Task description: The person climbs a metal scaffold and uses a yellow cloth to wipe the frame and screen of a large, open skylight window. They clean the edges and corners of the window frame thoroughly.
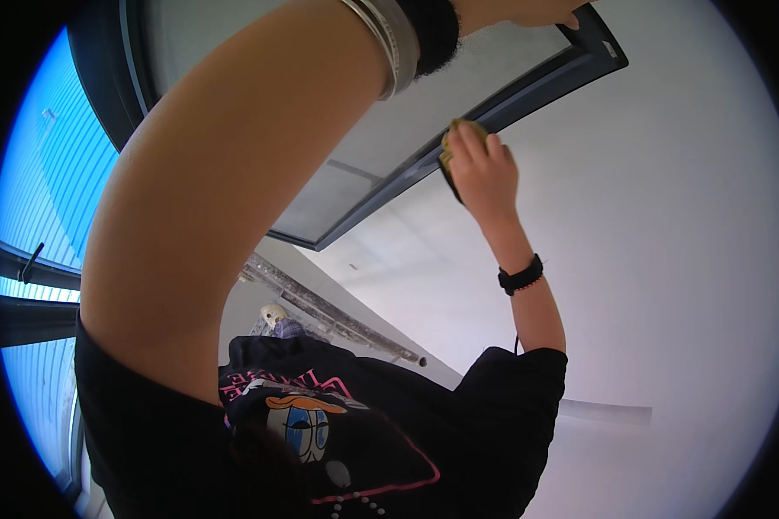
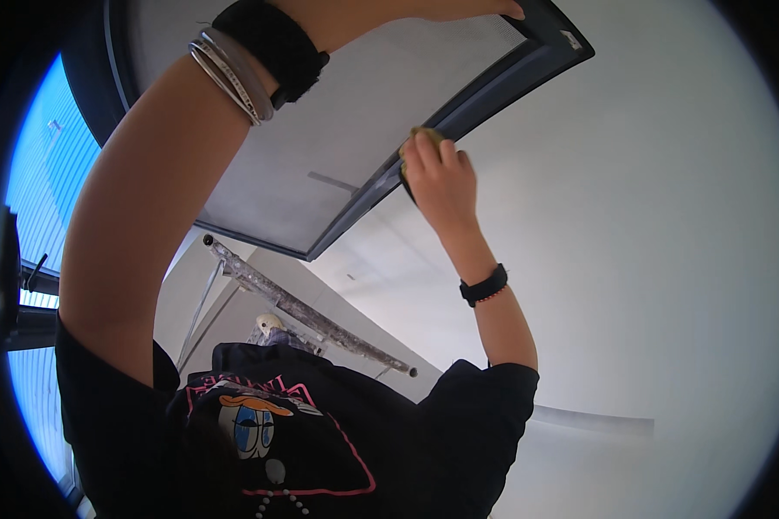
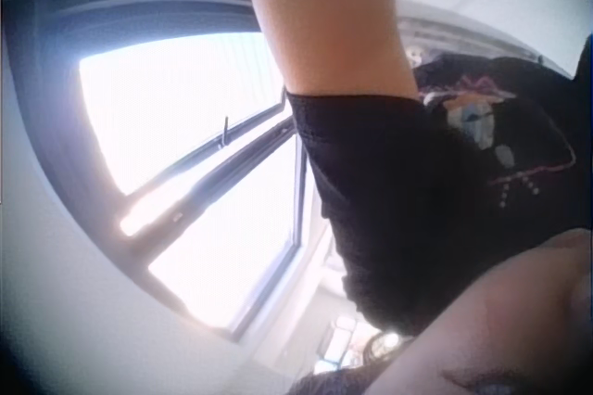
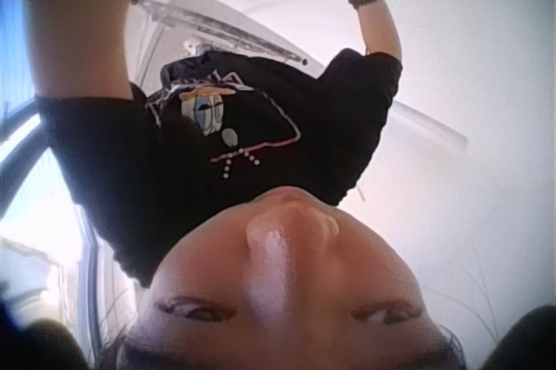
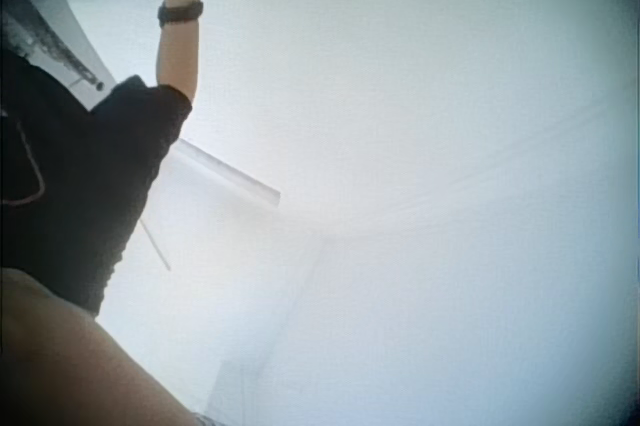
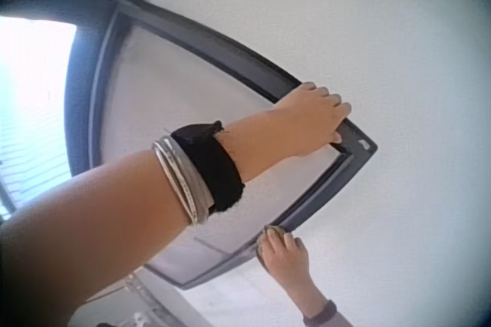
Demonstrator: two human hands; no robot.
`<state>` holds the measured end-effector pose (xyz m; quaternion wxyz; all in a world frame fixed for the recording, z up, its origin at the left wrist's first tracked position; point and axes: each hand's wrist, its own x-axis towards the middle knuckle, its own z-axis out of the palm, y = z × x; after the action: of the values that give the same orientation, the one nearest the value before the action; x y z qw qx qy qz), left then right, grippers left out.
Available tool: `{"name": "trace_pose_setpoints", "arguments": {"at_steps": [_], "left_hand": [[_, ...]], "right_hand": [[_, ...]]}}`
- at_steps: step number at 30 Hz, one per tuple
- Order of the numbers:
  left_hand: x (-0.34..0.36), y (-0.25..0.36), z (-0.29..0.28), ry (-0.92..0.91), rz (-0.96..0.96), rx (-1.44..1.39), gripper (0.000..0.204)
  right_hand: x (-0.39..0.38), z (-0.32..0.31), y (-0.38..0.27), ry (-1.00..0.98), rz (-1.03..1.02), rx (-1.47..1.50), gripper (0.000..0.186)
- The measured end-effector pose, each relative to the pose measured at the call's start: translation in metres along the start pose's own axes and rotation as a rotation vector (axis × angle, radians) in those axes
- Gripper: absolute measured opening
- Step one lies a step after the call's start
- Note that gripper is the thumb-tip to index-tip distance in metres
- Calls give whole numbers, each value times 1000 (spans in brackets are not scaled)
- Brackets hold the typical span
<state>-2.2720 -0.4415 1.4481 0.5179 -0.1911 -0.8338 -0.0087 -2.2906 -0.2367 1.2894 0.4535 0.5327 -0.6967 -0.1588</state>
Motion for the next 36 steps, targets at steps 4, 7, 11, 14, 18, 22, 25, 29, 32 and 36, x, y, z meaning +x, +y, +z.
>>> {"name": "trace_pose_setpoints", "arguments": {"at_steps": [4,7,11,14,18,22,25,29,32,36], "left_hand": [[1,0,0,3,4,5,37],[3,0,-1,0,2,39,36],[2,1,-2,2,-1,27,36],[3,3,-5,-13,-11,51,35],[0,5,-3,-33,-15,76,35],[2,4,1,-51,-22,92,36],[3,3,1,-52,-25,84,37],[4,-2,-2,-48,-7,81,38],[2,-2,-7,-49,5,60,38],[-1,0,-5,16,26,54,38]], "right_hand": [[33,-37,47,194,89,-253,31],[60,-59,79,322,50,-403,32],[71,-65,110,318,-21,-464,26],[66,-59,110,267,-33,-484,26],[67,-54,102,270,33,-476,25],[67,-43,98,285,43,-450,23],[64,-40,93,273,33,-461,21],[60,-34,82,262,42,-384,20],[52,-25,67,250,26,-391,20],[36,-17,49,193,0,-343,21]]}}
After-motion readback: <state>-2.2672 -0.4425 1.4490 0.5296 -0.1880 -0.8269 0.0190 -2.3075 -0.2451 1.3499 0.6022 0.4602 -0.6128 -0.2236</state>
